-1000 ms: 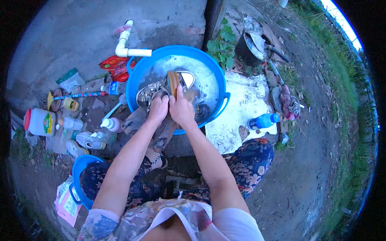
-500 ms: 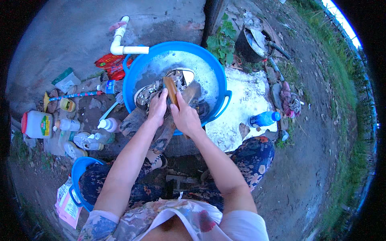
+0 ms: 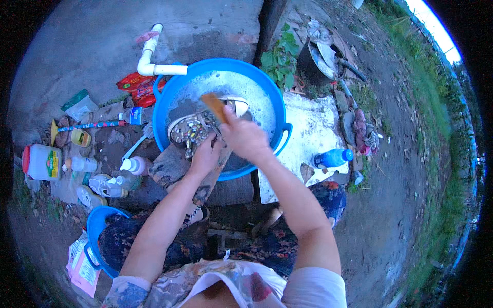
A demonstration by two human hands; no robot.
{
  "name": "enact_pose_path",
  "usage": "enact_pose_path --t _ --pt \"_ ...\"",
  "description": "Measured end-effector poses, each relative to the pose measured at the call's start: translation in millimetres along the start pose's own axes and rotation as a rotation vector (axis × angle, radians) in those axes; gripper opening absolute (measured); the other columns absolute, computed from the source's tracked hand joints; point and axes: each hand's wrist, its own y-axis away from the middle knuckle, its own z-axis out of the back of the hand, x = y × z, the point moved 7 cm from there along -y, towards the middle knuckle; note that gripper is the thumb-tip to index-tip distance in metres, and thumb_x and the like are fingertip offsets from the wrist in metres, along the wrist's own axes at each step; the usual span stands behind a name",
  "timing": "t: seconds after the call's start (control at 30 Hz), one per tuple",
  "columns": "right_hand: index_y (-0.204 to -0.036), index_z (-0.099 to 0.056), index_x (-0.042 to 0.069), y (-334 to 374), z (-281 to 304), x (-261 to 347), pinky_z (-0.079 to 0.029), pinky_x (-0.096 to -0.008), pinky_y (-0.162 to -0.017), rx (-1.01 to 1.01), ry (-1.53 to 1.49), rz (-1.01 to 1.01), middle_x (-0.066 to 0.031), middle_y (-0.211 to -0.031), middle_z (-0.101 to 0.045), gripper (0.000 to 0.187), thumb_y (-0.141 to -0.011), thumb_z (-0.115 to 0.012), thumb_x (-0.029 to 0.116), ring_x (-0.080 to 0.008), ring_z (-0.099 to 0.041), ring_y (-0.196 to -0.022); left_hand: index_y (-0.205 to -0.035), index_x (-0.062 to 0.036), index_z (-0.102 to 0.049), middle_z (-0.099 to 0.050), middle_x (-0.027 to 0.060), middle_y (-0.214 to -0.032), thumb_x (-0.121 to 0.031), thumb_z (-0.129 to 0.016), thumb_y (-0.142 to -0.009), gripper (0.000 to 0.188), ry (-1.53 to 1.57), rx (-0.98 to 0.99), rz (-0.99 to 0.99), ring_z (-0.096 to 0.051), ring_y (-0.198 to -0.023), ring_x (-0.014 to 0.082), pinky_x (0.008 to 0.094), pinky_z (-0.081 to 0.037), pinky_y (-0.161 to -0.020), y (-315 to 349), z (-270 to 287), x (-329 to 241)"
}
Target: The person scrubs a white sneaker with a brush in a blue basin of soapy water, then rinses it under a tap. They repeat the process with a second patterned sneaker, scrubbing and rinsing each shoe thoroughly.
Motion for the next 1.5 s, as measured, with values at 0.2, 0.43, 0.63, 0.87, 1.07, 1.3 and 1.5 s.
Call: enact_pose_path --t 0.2,0.43,0.63,0.87,1.07,1.3,1.5 --pt "-0.139 -0.033 0.022 -8.5 7.0 -7.2 -0.048 -0.0501 -0.076 -0.021 0.027 -0.035 -0.0271 -0.083 -0.062 0.052 -0.089 -0.044 0.035 -0.0424 -0.061 -0.083 -0.111 -0.0016 -0.054 -0.06 0.0246 -0.103 -0.02 -0.052 -0.087 0.03 -0.005 0.029 -0.023 -0.057 -0.099 0.0386 0.0419 -0.045 -0.085 -2.1 -15.3 17.9" --pt "-0.139 -0.032 0.015 -15.4 25.4 -32.2 -0.05 -0.0509 -0.067 -0.105 0.065 -0.149 -0.0217 -0.081 -0.065 0.055 -0.089 -0.044 0.035 -0.038 -0.064 -0.077 -0.123 0.0018 -0.045 -0.054 0.0268 -0.114 -0.017 -0.054 -0.083 0.045 0.071 -0.144 -0.145 -0.051 -0.11 0.0382 0.0423 -0.04 -0.093 -6.5 0.6 -3.1" --pt "-0.138 -0.034 0.021 11.3 -19.3 23.9 -0.049 -0.0502 -0.075 -0.005 -0.037 0.006 -0.0253 -0.088 -0.064 0.053 -0.089 -0.045 0.036 -0.0418 -0.062 -0.082 -0.122 0.0034 -0.049 -0.058 0.02 -0.112 -0.011 -0.051 -0.081 0.044 0.291 -0.111 0.117 -0.057 -0.1 0.0222 0.0339 -0.044 -0.084 -19.5 3.5 36.0" --pt "-0.138 -0.034 0.008 15.6 -7.6 -24.3 -0.047 -0.0481 -0.079 -0.233 -0.289 -0.174 -0.0284 -0.092 -0.062 0.052 -0.091 -0.043 0.031 -0.0438 -0.06 -0.089 -0.127 0.0027 -0.045 -0.058 0.015 -0.102 0.001 -0.043 -0.076 0.051 0.833 -0.128 0.316 -0.056 -0.088 0.02 0.0311 -0.044 -0.077 -18.2 9.7 -5.5" --pt "-0.136 -0.035 0.011 -39.5 -42.6 -36.0 -0.045 -0.05 -0.08 -0.081 -0.134 -0.299 -0.026 -0.092 -0.063 0.05 -0.092 -0.04 0.034 -0.0421 -0.06 -0.087 -0.092 -0.0025 -0.056 -0.058 0.0069 -0.089 0.004 -0.044 -0.073 0.024 0.961 -0.074 0.368 -0.057 -0.081 0.0198 0.0339 -0.047 -0.075 -44.2 9.4 0.7" --pt "-0.138 -0.03 0.012 -12.7 -63.6 0.2 -0.048 -0.0525 -0.073 0.031 -0.064 -0.1 -0.0258 -0.088 -0.063 0.052 -0.092 -0.041 0.032 -0.0422 -0.063 -0.079 -0.087 -0.0034 -0.055 -0.056 0.007 -0.085 0.006 -0.044 -0.072 0.021 1.003 -0.122 0.496 -0.055 -0.079 0.019 0.0334 -0.046 -0.074 -57.8 26.8 28.9" --pt "-0.139 -0.027 0.014 -52.7 -61.0 -38.5 -0.05 -0.05 -0.073 -0.047 -0.042 -0.216 -0.0247 -0.09 -0.064 0.054 -0.092 -0.042 0.035 -0.0406 -0.064 -0.082 -0.089 -0.0021 -0.055 -0.055 0.0061 -0.082 0.006 -0.042 -0.073 0.022 0.934 -0.171 0.39 -0.053 -0.072 0.0175 0.031 -0.046 -0.068 -69.9 9.6 22.5"
